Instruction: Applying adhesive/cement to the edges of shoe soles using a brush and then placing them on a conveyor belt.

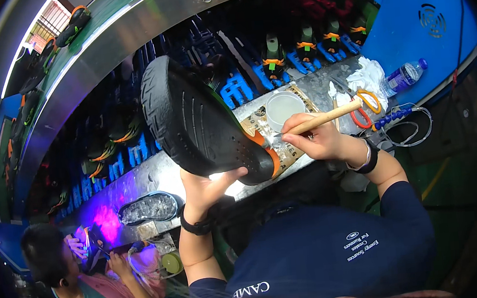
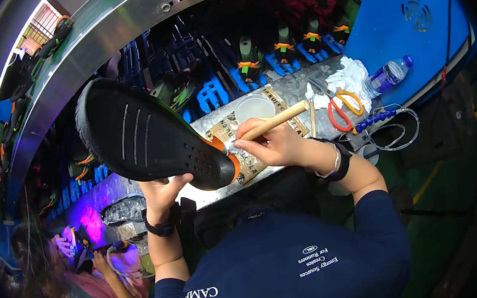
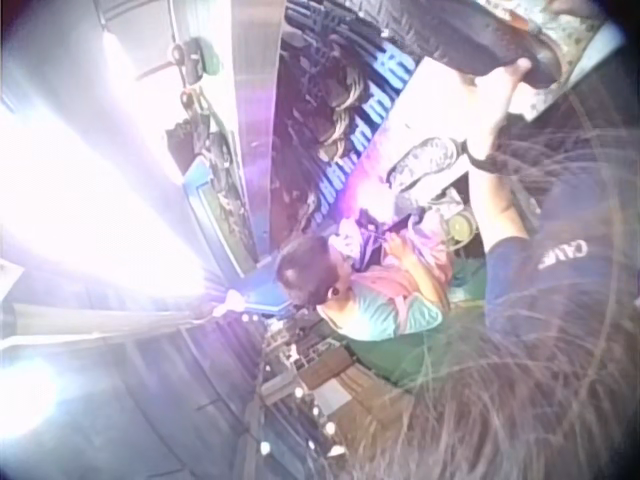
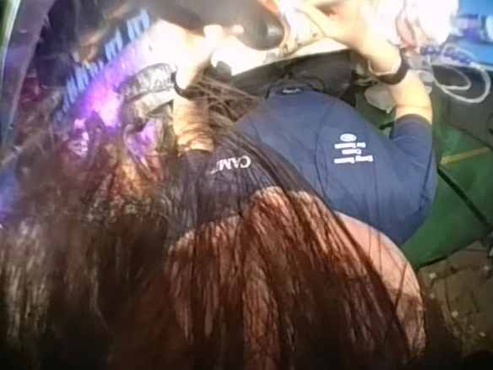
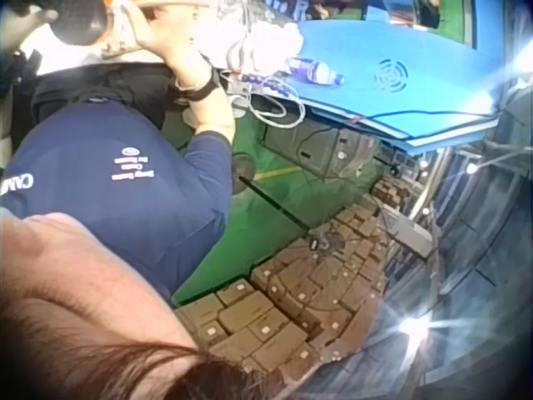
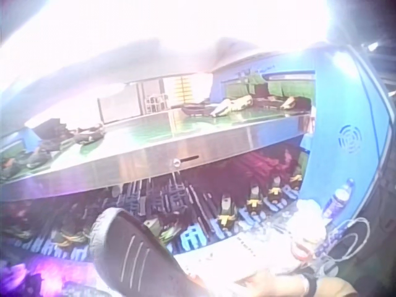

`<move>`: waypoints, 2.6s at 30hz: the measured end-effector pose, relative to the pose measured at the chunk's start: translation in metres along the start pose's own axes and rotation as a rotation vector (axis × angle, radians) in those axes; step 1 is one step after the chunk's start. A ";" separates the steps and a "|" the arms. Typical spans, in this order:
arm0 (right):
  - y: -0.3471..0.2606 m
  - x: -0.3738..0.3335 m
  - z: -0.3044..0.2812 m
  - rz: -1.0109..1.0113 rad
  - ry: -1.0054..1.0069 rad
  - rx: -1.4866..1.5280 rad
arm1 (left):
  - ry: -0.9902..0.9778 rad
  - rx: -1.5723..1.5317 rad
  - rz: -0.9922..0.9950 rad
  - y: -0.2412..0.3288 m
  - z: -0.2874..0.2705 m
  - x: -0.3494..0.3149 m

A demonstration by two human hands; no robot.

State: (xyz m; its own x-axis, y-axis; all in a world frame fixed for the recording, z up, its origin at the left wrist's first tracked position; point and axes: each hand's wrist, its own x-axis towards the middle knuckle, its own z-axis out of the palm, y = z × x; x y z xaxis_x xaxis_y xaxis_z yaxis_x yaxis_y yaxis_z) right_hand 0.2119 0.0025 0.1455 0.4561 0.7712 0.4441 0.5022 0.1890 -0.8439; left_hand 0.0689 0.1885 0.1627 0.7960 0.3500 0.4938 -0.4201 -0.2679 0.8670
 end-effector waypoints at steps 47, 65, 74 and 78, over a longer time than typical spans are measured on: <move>-0.005 -0.003 0.009 0.030 0.091 0.091 | -0.006 0.199 0.203 -0.001 -0.011 0.007; -0.007 0.012 0.008 -0.167 0.067 -0.035 | 0.021 -0.389 -0.161 -0.025 -0.018 0.008; -0.014 0.018 0.019 -0.465 0.039 -0.268 | -0.040 -0.438 -0.224 -0.019 -0.013 0.008; -0.017 0.023 0.019 -0.526 0.076 -0.351 | -0.056 -0.458 -0.264 -0.018 -0.009 0.002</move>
State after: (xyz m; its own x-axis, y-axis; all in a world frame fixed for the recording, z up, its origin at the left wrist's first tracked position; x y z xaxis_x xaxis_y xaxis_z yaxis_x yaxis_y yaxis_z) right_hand 0.1994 0.0284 0.1645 0.1270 0.5819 0.8033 0.8783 0.3103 -0.3636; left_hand 0.0744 0.2024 0.1487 0.9171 0.3009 0.2617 -0.3399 0.2467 0.9075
